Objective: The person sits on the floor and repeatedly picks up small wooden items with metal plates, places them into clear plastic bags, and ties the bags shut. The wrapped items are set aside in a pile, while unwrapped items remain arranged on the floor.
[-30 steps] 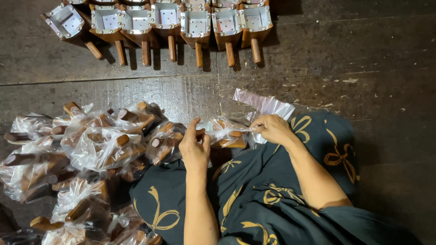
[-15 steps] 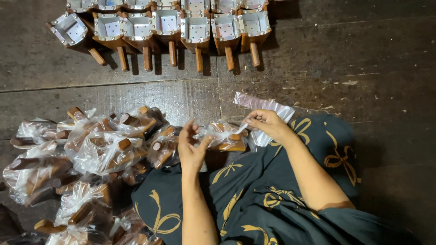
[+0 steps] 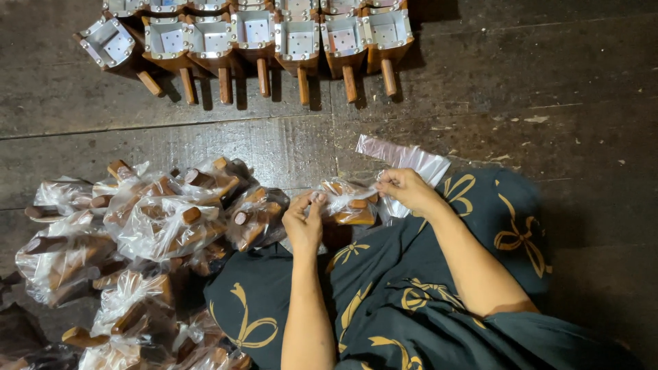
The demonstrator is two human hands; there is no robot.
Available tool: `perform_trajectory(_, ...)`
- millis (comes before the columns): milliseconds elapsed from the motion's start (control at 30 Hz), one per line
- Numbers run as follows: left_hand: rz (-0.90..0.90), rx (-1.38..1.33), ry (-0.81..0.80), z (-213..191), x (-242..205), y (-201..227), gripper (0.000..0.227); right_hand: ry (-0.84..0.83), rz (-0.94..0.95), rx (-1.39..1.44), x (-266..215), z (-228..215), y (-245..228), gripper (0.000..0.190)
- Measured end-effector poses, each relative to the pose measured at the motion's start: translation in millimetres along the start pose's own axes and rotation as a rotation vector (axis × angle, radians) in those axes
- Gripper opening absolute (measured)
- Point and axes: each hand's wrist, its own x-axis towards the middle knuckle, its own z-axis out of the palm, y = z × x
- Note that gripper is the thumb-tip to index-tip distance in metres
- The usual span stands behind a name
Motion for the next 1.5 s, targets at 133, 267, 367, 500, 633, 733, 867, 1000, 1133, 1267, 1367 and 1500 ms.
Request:
perform_trajectory(133, -0.151, -0.072, 0.036, 5.0, -4.7, -18.4, 0.004, -0.027, 0.041, -0.001, -4.7, -0.5, 23.1, 0.009)
perform_trajectory(267, -0.045, -0.125, -0.037, -6.1, -1.5, 0.8, 0.008, -0.041, 0.064, 0.014, -3.7, -4.0, 14.8, 0.013)
perform_trajectory(367, 0.149, -0.219, -0.186, -9.2, -3.3, 34.0, 0.01, 0.001, -0.02, 0.037, -15.5, 0.3, -18.7, 0.014)
perform_trajectory(500, 0.098, -0.298, -0.357, -1.7, -6.8, 50.8, 0.016, 0.066, -0.273, 0.233, -16.9, 22.9, -46.4, 0.018)
perform_trajectory(633, 0.07, -0.214, -0.328, 5.6, -2.4, 42.0, 0.011, 0.077, -0.357, 0.286, 0.9, 53.3, -35.4, 0.016)
perform_trajectory(733, 0.09, -0.11, -0.283, 12.6, -0.5, 29.5, 0.029, 0.05, -0.423, 0.342, 19.3, 65.0, -24.8, 0.024)
perform_trajectory(867, 0.072, -0.112, -0.303, 15.2, 0.5, 31.1, 0.032, 0.035, -0.384, 0.285, 3.8, 66.7, -47.1, 0.015)
perform_trajectory(1000, 0.036, -0.124, -0.291, 15.4, 2.8, 35.4, 0.034, -0.096, -0.432, 0.126, -15.3, 48.5, -83.8, 0.014)
perform_trajectory(1133, 0.02, -0.117, -0.291, 14.4, 2.7, 43.3, 0.035, -0.285, -0.348, 0.302, -25.4, 36.3, -83.6, 0.037)
perform_trajectory(1267, -0.101, 0.022, -0.288, 14.7, 5.7, 59.5, 0.038, -0.338, -0.361, 0.226, -11.1, 33.9, -61.0, 0.048)
perform_trajectory(1367, -0.152, 0.109, -0.29, 12.4, 4.1, 71.2, 0.038, -0.316, -0.422, 0.133, -8.9, 42.5, -61.3, 0.046)
perform_trajectory(1500, -0.178, 0.118, -0.296, 6.6, 2.2, 79.5, 0.038, -0.216, -0.458, 0.1, -4.0, 56.0, -48.1, 0.032)
